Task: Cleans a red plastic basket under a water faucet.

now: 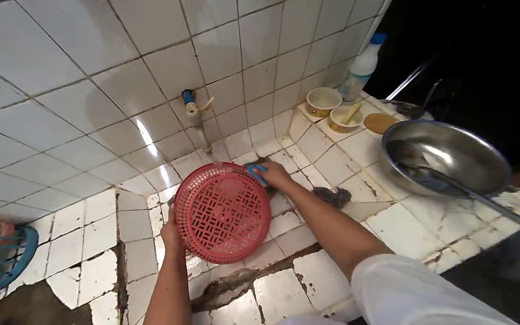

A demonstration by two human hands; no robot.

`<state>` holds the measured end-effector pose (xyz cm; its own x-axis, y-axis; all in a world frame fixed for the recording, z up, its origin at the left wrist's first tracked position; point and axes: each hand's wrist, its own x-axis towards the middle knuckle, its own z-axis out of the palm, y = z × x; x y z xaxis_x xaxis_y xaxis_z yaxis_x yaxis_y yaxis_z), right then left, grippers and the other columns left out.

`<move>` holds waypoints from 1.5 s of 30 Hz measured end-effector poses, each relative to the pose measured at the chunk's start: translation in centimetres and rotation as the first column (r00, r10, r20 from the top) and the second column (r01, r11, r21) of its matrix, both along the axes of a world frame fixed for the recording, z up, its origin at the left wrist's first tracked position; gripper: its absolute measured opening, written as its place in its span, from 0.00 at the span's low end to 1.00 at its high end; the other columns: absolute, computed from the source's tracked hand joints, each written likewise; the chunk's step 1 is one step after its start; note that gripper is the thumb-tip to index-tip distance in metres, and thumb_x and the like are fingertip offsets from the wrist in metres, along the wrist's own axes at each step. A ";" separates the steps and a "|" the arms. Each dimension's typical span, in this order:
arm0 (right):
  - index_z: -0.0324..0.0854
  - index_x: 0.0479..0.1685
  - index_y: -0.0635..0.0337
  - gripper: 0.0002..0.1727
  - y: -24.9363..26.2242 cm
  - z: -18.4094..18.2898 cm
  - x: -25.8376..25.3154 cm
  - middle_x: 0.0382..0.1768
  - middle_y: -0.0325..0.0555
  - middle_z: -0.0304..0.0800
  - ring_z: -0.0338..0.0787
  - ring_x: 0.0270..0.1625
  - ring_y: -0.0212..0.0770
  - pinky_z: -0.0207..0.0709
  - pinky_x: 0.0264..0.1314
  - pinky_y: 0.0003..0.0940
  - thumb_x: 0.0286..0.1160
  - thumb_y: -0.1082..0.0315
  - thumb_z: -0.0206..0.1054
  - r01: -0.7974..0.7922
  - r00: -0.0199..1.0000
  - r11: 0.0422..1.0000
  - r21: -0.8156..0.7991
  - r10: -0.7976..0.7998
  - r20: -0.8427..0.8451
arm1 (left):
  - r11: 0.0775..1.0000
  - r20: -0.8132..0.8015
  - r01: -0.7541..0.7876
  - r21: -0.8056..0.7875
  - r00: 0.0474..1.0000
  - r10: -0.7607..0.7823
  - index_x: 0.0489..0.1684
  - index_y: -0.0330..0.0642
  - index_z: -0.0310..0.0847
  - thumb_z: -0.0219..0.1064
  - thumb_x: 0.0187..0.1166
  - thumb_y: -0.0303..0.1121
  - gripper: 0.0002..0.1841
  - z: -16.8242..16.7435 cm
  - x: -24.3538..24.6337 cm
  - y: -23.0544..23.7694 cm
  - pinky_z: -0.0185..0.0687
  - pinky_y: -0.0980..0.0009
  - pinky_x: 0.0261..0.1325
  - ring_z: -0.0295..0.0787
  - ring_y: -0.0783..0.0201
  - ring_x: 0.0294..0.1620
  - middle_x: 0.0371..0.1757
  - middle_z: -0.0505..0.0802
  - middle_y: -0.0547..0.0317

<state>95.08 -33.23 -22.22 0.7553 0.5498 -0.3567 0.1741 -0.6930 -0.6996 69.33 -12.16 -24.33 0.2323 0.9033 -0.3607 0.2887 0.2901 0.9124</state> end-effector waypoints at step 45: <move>0.82 0.69 0.64 0.28 -0.3 0.3 2.6 0.65 0.69 0.86 0.84 0.71 0.68 0.73 0.71 0.69 0.91 0.48 0.57 0.146 0.988 0.989 -0.024 -0.147 -0.039 | 0.919 0.407 0.119 -0.375 0.912 0.048 0.60 0.46 0.75 0.29 0.93 0.60 0.32 -1.0 0.1 -3.4 0.90 0.56 0.40 0.91 0.62 0.40 0.40 0.91 0.56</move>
